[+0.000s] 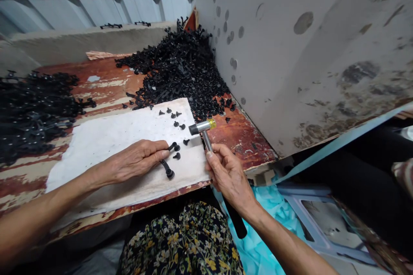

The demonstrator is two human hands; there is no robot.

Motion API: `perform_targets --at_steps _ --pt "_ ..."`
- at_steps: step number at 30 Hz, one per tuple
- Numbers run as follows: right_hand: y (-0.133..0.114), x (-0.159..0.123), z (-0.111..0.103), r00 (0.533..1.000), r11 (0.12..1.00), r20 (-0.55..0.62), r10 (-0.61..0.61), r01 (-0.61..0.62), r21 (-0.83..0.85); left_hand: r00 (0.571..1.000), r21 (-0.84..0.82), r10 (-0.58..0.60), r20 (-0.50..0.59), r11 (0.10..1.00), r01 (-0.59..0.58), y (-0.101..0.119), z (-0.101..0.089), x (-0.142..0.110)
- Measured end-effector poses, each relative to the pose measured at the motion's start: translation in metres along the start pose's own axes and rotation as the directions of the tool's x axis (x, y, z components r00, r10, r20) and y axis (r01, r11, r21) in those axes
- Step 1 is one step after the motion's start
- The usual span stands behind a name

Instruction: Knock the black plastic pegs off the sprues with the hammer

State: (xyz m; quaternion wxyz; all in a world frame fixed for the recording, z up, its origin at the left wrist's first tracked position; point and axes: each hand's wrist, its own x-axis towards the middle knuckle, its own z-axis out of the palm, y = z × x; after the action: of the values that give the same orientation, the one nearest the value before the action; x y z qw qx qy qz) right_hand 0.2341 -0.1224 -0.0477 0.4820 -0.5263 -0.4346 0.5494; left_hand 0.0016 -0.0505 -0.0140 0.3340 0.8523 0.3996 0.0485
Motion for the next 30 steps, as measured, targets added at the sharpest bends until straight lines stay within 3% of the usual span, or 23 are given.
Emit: perform_targets --at_steps 14,20,30 --pt "0.0024 -0.0001 -0.0002 1.0 1.0 -0.008 -0.007 0.007 0.019 1.0 0.024 -0.003 0.008 1.0 0.003 0.003 -0.0002 0.0009" --pt "0.0039 0.0003 -0.0014 1.0 1.0 0.001 -0.011 0.011 0.006 0.997 0.084 -0.065 0.035 0.995 0.062 0.0092 -0.0036 0.0025" --pt "0.0036 0.0011 -0.0019 1.0 1.0 0.017 -0.005 0.005 0.01 0.997 -0.059 -0.049 0.064 0.997 0.053 0.0025 -0.0073 0.0079"
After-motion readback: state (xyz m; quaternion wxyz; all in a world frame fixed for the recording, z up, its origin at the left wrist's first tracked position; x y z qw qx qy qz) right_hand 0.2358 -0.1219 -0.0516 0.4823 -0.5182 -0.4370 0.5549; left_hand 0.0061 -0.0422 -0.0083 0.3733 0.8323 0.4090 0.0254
